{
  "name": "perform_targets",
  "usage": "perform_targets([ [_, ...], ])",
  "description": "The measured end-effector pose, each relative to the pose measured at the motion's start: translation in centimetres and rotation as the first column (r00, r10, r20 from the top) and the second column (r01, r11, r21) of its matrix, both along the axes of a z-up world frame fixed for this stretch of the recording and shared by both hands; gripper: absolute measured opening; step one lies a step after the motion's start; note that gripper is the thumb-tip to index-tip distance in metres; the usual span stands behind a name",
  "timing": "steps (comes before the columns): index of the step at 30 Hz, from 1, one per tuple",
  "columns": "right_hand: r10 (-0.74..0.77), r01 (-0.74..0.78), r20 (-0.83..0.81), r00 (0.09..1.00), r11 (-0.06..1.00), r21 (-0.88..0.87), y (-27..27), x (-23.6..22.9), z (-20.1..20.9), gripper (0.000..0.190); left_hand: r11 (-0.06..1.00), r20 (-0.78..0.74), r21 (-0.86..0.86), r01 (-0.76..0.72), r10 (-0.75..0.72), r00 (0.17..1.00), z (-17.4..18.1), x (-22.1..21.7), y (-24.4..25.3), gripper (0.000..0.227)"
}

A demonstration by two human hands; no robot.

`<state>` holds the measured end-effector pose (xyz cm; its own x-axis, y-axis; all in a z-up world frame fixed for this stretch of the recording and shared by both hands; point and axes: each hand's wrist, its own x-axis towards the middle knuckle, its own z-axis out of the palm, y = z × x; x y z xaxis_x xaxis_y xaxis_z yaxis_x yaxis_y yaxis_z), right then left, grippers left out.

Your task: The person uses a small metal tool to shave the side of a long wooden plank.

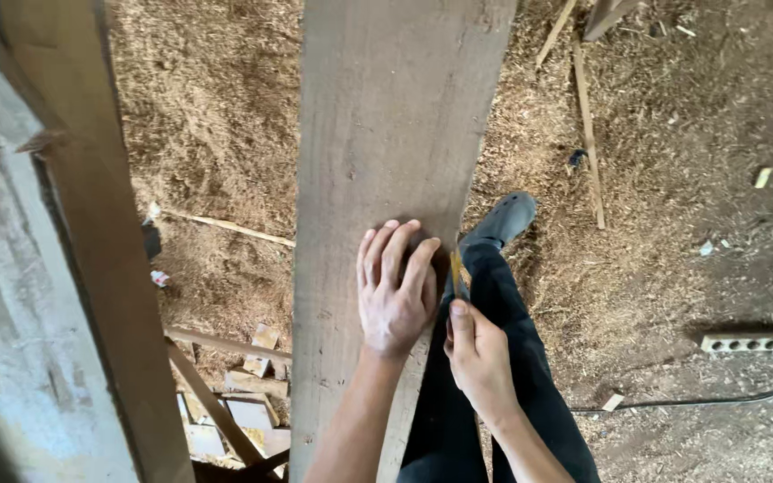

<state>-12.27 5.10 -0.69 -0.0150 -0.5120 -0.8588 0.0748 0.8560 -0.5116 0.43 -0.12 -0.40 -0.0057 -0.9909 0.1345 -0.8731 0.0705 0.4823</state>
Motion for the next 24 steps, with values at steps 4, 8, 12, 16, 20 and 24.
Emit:
perform_targets([
  [4, 0.054, -0.056, -0.064, 0.996, 0.998, -0.034, 0.6, -0.4, -0.4, 0.045, 1.0, 0.009, -0.022, 0.021, -0.021, 1.0, -0.4, -0.4, 0.4, 0.028],
  [8, 0.082, -0.083, -0.023, 0.996, 0.995, -0.047, 0.8, -0.7, -0.4, 0.046, 0.999, 0.018, -0.012, 0.051, -0.051, 0.999, -0.5, -0.4, 0.5, 0.028],
  [12, -0.018, 0.017, 0.054, 0.998, 1.0, 0.023, 0.6, -0.3, 0.0, 0.045, 0.998, -0.019, -0.038, 0.041, -0.042, 0.999, -0.1, -0.3, 0.4, 0.026],
  [16, -0.014, 0.011, 0.073, 0.997, 0.999, 0.035, 0.8, -0.3, -0.3, 0.042, 0.999, -0.025, -0.02, 0.032, -0.032, 0.999, -0.1, -0.5, 0.0, 0.025],
  [20, -0.027, 0.026, 0.061, 0.998, 0.999, 0.023, 1.0, -0.2, -1.1, 0.042, 0.999, -0.04, -0.032, 0.008, -0.009, 0.999, -0.1, -0.5, -0.5, 0.023],
  [24, 0.002, 0.009, 0.085, 0.996, 0.992, -0.128, 1.9, -0.1, -0.3, 0.04, 1.0, -0.067, -0.013, 0.007, -0.008, 0.998, 0.2, -0.6, 0.3, 0.023],
])
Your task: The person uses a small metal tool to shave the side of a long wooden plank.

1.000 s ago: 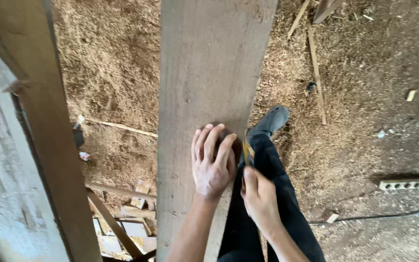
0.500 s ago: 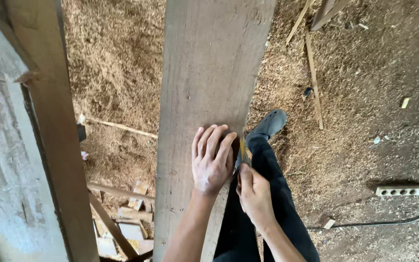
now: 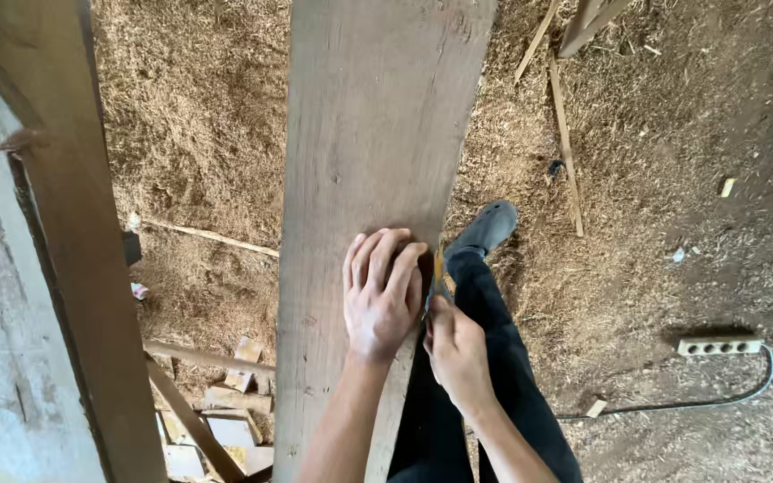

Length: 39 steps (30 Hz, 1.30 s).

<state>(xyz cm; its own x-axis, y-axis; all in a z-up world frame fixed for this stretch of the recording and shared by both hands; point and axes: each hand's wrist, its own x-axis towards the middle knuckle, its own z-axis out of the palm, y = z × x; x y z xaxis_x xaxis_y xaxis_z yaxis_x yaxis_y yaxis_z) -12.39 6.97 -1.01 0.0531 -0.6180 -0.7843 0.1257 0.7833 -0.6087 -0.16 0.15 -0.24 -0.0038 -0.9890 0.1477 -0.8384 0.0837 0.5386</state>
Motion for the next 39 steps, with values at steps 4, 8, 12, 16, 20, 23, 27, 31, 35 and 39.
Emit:
perform_targets([
  [4, -0.039, 0.041, -0.015, 0.999, 0.985, 0.167, -1.1, 0.7, 0.3, 0.045, 1.0, 0.002, -0.001, -0.024, 0.024, 1.0, 0.2, 0.6, -0.5, 0.02],
  [8, 0.123, -0.151, -0.229, 0.966, 0.982, -0.109, -0.7, -0.2, 0.4, 0.047, 0.999, -0.004, 0.0, -0.036, 0.036, 0.999, 0.2, -0.2, 0.0, 0.02],
  [12, -0.108, 0.074, 0.1, 0.989, 0.951, 0.299, -1.6, -1.2, -0.2, 0.048, 0.998, 0.022, 0.006, -0.058, 0.058, 0.998, 0.1, 0.2, -0.3, 0.019],
  [16, -0.517, 0.425, 0.592, 0.618, 0.854, 0.301, -2.6, -3.4, 0.2, 0.056, 1.0, -0.002, -0.004, -0.028, 0.028, 1.0, 0.0, -0.1, -0.7, 0.019],
  [20, -0.164, 0.108, 0.166, 0.972, 0.946, 0.305, -1.2, -3.5, 0.9, 0.05, 0.999, 0.007, -0.005, -0.033, 0.033, 0.999, 0.2, -0.1, -0.4, 0.02],
  [23, -0.049, 0.033, 0.058, 0.997, 0.968, 0.249, 0.1, -1.7, 0.9, 0.045, 1.0, 0.008, 0.005, -0.03, 0.03, 1.0, 0.1, 0.2, -0.5, 0.019],
  [27, 0.019, -0.022, 0.02, 1.0, 0.993, 0.118, 1.3, -0.3, 0.5, 0.046, 0.999, 0.02, 0.013, -0.03, 0.029, 0.999, -0.2, 0.0, -0.5, 0.02],
  [31, -0.033, 0.026, 0.023, 0.999, 0.965, 0.26, 1.3, -0.5, 0.5, 0.045, 0.999, 0.039, 0.028, -0.037, 0.036, 0.999, -0.1, 0.0, -0.1, 0.019],
  [35, 0.059, -0.057, -0.029, 0.998, 0.996, 0.062, 0.8, -0.6, 0.3, 0.046, 0.999, 0.048, 0.023, -0.042, 0.041, 0.998, -0.5, 0.2, -0.3, 0.021],
  [39, 0.021, -0.014, -0.039, 0.999, 0.986, 0.164, 1.2, -0.7, 0.9, 0.047, 0.999, 0.044, 0.035, -0.039, 0.037, 0.998, -0.6, -0.1, 0.3, 0.022],
])
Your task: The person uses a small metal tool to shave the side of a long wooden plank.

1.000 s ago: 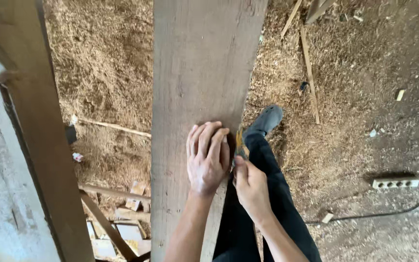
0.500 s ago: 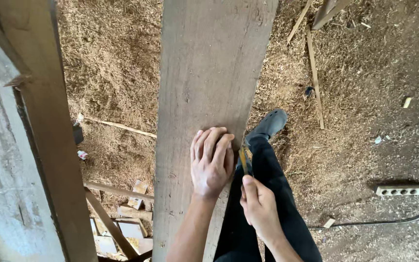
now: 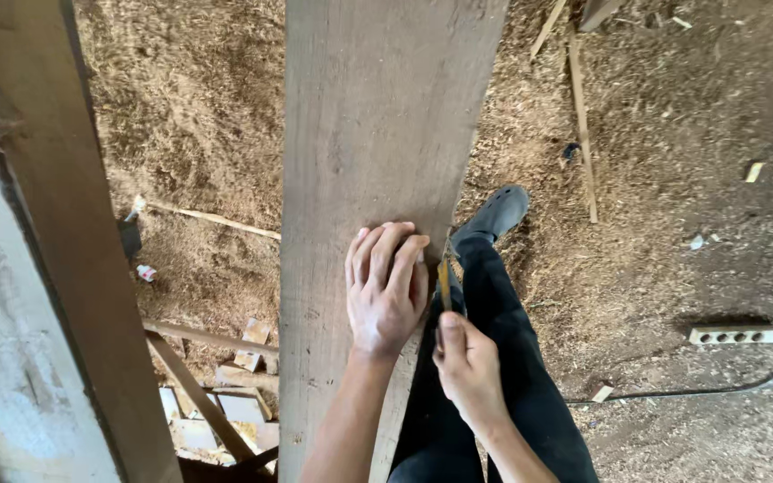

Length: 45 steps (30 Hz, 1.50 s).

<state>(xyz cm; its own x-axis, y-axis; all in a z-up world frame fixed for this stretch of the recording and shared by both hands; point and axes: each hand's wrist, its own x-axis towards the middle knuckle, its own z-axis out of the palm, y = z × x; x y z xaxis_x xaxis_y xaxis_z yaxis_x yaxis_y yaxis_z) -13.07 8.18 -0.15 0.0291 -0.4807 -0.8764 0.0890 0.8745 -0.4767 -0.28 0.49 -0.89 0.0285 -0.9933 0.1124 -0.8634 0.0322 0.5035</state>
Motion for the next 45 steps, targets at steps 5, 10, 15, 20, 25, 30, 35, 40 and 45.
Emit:
perform_targets([
  [5, 0.204, -0.227, -0.173, 0.963, 0.967, -0.12, -0.9, 1.1, -0.3, 0.043, 1.0, -0.018, -0.004, 0.005, -0.005, 1.0, 0.1, 0.6, -0.8, 0.023],
  [10, 0.033, -0.033, -0.001, 0.999, 0.995, -0.099, 0.9, 0.4, -1.5, 0.046, 1.0, -0.026, -0.014, 0.019, -0.019, 0.999, 0.0, 0.7, -0.6, 0.022],
  [15, 0.131, -0.136, -0.069, 0.989, 0.988, -0.079, 2.1, -0.5, -1.5, 0.041, 0.999, -0.058, -0.051, -0.004, 0.001, 0.998, 0.0, 0.0, -0.9, 0.02],
  [20, 0.052, -0.054, -0.025, 0.998, 0.995, -0.087, 2.8, 0.2, -2.0, 0.043, 0.999, -0.085, -0.027, -0.031, 0.029, 0.996, -0.5, 0.2, 0.2, 0.017],
  [25, 0.039, -0.039, -0.009, 0.999, 0.995, -0.094, 2.9, 0.4, -0.6, 0.04, 0.999, -0.077, -0.038, -0.033, 0.03, 0.997, -0.7, 0.2, 0.1, 0.016],
  [30, 0.018, -0.015, 0.019, 1.0, 0.99, -0.141, 1.7, 0.7, -0.4, 0.044, 0.999, -0.084, -0.034, -0.036, 0.033, 0.996, -0.5, 0.1, -0.2, 0.015],
  [35, 0.038, -0.039, -0.056, 0.998, 0.999, -0.017, 2.6, 1.0, -0.1, 0.042, 0.997, -0.099, -0.049, -0.06, 0.055, 0.994, -0.4, 0.3, 0.1, 0.016],
  [40, 0.034, -0.038, -0.04, 0.999, 0.993, -0.113, 1.9, 0.3, -0.3, 0.046, 0.999, -0.137, -0.025, -0.036, 0.033, 0.99, 0.2, 0.2, -0.6, 0.017],
  [45, -0.072, 0.078, 0.04, 0.997, 0.982, -0.172, 0.9, 0.7, -0.5, 0.046, 1.0, -0.14, -0.009, -0.028, 0.027, 0.99, 1.1, 0.4, 0.3, 0.017],
])
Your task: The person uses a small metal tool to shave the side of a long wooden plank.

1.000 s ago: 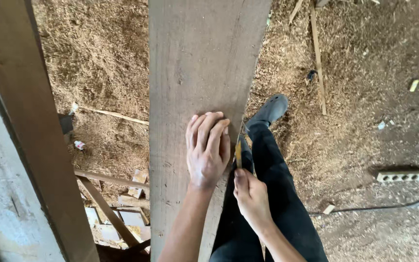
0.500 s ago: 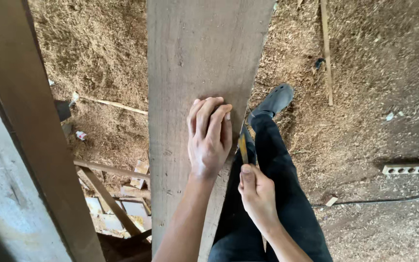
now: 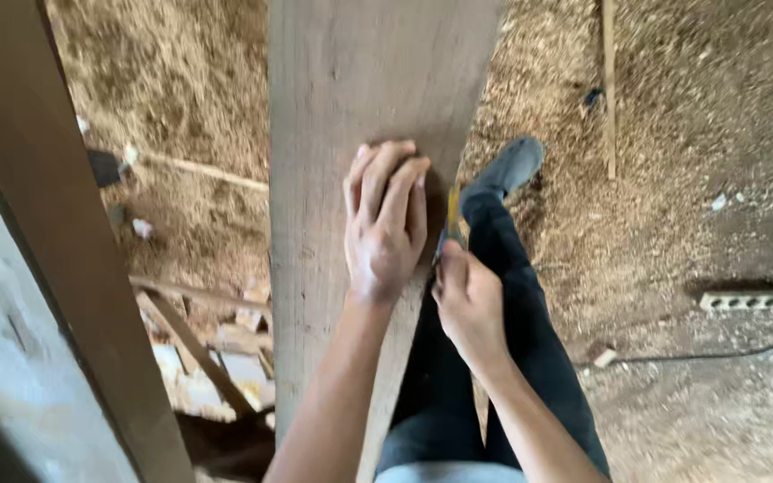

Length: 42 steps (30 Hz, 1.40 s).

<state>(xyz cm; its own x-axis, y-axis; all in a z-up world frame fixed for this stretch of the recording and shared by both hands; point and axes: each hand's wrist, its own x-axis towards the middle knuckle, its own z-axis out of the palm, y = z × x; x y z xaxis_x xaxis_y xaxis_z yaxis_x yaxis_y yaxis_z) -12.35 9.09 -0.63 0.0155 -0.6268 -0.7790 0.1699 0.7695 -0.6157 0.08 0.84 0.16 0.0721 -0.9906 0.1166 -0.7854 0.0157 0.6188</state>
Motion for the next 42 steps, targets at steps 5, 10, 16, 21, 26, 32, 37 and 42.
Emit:
perform_targets([
  [5, 0.113, -0.111, -0.013, 0.994, 0.989, 0.103, 0.9, -1.6, 2.4, 0.045, 1.0, -0.01, -0.027, 0.0, 0.0, 1.0, -0.7, 0.1, -0.5, 0.018],
  [10, 0.015, -0.018, 0.027, 1.0, 0.993, 0.117, -1.2, -0.6, -0.6, 0.041, 0.999, 0.0, -0.032, -0.007, 0.007, 1.0, -1.2, 0.2, -0.3, 0.019],
  [16, 0.087, -0.082, -0.019, 0.996, 0.979, 0.185, -0.2, -2.5, 1.4, 0.047, 0.999, 0.021, -0.038, -0.005, 0.006, 1.0, -1.3, 0.1, 0.0, 0.017],
  [21, 0.062, -0.068, 0.043, 0.997, 0.987, 0.147, -1.4, -1.7, 0.2, 0.039, 0.998, 0.014, -0.057, -0.003, 0.004, 1.0, -1.3, -0.1, -0.7, 0.018],
  [26, 0.11, -0.107, -0.073, 0.991, 0.993, 0.051, -3.1, -1.4, 0.4, 0.044, 0.999, 0.025, -0.047, -0.01, 0.012, 1.0, -1.3, 0.2, -0.4, 0.015],
  [32, 0.275, -0.269, -0.151, 0.95, 0.961, 0.056, -3.6, -1.8, 0.8, 0.044, 0.998, 0.029, -0.056, -0.008, 0.009, 1.0, -1.1, -0.1, -0.5, 0.016],
  [37, 0.155, -0.134, -0.138, 0.978, 0.98, 0.147, -3.1, -2.1, -0.2, 0.031, 0.999, 0.005, -0.048, -0.011, 0.012, 1.0, -0.4, 0.1, -0.9, 0.016],
  [42, 0.205, -0.207, -0.146, 0.968, 0.978, 0.002, -3.7, -2.4, 1.0, 0.048, 0.998, 0.02, -0.054, -0.021, 0.022, 1.0, -0.8, -0.3, -1.7, 0.016],
])
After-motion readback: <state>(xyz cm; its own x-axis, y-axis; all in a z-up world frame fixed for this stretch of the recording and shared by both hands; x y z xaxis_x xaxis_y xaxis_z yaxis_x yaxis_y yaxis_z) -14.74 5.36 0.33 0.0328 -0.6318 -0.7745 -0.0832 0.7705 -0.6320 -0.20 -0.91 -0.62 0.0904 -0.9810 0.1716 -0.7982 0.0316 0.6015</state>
